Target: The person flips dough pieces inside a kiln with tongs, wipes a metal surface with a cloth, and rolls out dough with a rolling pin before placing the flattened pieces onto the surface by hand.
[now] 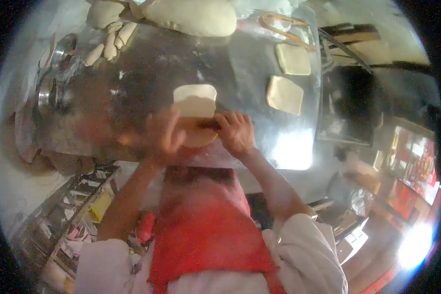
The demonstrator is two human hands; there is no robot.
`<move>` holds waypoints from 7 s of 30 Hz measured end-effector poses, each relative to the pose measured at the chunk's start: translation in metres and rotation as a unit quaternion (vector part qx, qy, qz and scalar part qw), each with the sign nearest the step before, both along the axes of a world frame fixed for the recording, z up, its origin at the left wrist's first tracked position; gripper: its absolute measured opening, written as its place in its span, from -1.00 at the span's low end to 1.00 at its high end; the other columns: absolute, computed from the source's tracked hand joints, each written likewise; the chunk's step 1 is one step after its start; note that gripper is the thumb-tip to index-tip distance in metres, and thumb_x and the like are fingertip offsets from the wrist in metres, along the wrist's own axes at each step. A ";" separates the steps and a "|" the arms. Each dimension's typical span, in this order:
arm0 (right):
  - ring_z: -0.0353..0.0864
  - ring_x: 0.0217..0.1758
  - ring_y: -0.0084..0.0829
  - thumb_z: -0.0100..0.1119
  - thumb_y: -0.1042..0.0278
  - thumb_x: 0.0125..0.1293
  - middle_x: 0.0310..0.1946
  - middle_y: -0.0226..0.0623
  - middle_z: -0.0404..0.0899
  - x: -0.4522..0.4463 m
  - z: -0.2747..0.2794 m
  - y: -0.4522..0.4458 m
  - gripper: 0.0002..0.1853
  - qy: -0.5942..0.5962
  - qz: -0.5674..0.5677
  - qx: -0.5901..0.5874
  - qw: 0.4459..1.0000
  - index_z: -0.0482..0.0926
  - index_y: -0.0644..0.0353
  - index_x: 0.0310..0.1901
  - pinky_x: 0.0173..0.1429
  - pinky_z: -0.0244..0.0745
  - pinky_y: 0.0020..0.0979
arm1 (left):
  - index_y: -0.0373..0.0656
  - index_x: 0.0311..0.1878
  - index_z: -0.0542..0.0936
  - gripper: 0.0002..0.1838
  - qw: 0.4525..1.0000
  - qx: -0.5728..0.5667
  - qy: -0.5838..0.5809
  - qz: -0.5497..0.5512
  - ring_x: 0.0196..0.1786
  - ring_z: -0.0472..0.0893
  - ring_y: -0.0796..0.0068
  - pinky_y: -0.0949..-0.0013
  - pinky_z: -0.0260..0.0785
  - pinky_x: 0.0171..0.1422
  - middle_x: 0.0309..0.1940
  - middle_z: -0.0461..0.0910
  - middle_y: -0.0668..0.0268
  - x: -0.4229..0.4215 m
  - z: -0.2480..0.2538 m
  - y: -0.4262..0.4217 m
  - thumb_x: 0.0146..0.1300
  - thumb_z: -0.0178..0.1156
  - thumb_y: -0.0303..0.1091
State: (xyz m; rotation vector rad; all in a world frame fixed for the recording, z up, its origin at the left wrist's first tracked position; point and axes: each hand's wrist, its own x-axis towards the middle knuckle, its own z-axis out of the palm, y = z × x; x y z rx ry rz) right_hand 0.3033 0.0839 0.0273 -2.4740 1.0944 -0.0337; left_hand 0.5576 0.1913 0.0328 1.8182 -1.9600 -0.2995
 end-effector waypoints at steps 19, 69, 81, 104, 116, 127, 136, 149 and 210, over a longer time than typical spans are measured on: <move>0.49 0.32 -0.08 0.31 0.19 0.28 0.29 -0.27 0.51 -0.095 -0.009 0.099 -0.53 -0.068 -0.076 -0.051 0.993 0.62 -0.19 0.25 0.31 0.37 0.04 | -0.08 0.23 0.61 -0.64 0.746 0.218 0.564 0.280 -0.08 0.61 0.53 0.41 0.43 0.00 -0.01 0.64 0.38 0.025 0.041 -0.025 0.47 0.29 -0.17; 0.64 -0.03 0.08 0.32 0.13 0.41 -0.08 -0.07 0.59 -0.183 0.014 0.195 -0.55 -0.127 -0.236 0.140 0.953 0.53 0.14 0.22 0.04 0.59 -0.02 | -0.14 0.38 0.50 -0.54 0.804 0.300 0.514 -0.012 0.28 0.59 0.38 0.26 0.48 0.29 0.29 0.60 0.22 -0.173 0.066 -0.113 0.52 0.25 -0.19; 0.53 0.22 -0.13 0.22 0.24 0.36 0.21 -0.22 0.56 -0.003 -0.034 0.062 -0.42 -0.049 -0.229 -0.099 0.967 0.45 0.04 0.41 0.28 0.32 0.00 | -0.21 0.46 0.45 -0.41 0.974 0.067 0.139 0.167 0.48 0.45 0.15 0.12 0.26 0.58 0.41 0.51 0.05 0.214 -0.040 -0.143 0.45 0.29 -0.19; 0.35 0.47 -0.06 0.12 0.04 0.44 0.40 -0.19 0.44 0.041 -0.051 0.040 -0.38 0.072 -0.367 -0.106 0.921 0.38 0.00 0.48 0.55 0.04 0.08 | -0.35 0.53 0.31 -0.35 0.986 -0.070 0.096 -0.118 0.48 0.39 -0.27 -0.07 0.28 0.57 0.45 0.35 -0.23 0.165 -0.064 -0.149 0.33 0.06 -0.64; 0.45 0.37 -0.08 0.20 0.22 0.39 0.34 -0.27 0.49 0.016 -0.024 0.059 -0.42 0.000 -0.313 -0.081 0.946 0.43 -0.07 0.44 0.41 0.26 0.04 | -0.34 0.56 0.27 -0.29 0.993 0.046 0.108 0.013 0.49 0.38 -0.20 -0.10 0.21 0.59 0.48 0.33 -0.18 0.070 -0.023 0.012 0.39 0.21 -0.35; 0.48 0.31 -0.08 0.29 0.30 0.32 0.27 -0.25 0.51 0.007 -0.014 0.085 -0.50 -0.015 -0.325 -0.076 0.943 0.54 -0.02 0.31 0.35 0.31 0.01 | -0.07 0.63 0.26 -0.34 0.984 0.094 -0.130 0.080 0.68 0.12 -0.09 -0.23 -0.13 0.72 0.67 0.14 0.14 0.073 -0.034 -0.077 0.63 -0.09 0.09; 0.40 0.50 -0.08 0.17 0.12 0.46 0.45 -0.16 0.43 0.127 -0.006 0.032 -0.41 -0.047 -0.114 -0.076 0.989 0.42 0.06 0.47 0.43 0.30 0.01 | -0.03 0.60 0.33 -0.34 0.993 0.077 0.060 0.061 0.67 0.19 0.04 -0.15 -0.07 0.71 0.62 0.27 0.13 0.143 -0.016 -0.109 0.59 0.03 0.11; 0.40 0.51 0.03 -0.01 -0.50 0.40 0.40 -0.05 0.50 0.144 -0.022 -0.033 -0.14 -0.031 -0.077 -0.159 0.984 0.47 0.08 0.44 0.51 0.28 0.10 | 0.09 0.64 0.25 -0.29 0.995 0.015 -0.084 0.042 0.67 0.16 -0.04 -0.33 -0.15 0.68 0.61 0.25 0.06 0.158 -0.054 -0.151 0.57 -0.03 0.23; 0.67 0.15 0.10 0.49 0.13 0.18 0.17 0.04 0.59 0.190 -0.016 0.000 -0.16 -0.098 -0.281 0.167 0.940 0.33 0.11 0.46 0.12 0.62 0.02 | -0.31 -0.08 0.63 -0.83 0.980 0.068 0.061 -0.178 0.00 0.67 -0.04 0.06 0.52 0.11 -0.12 0.66 0.08 0.141 0.004 -0.039 0.37 0.25 -0.42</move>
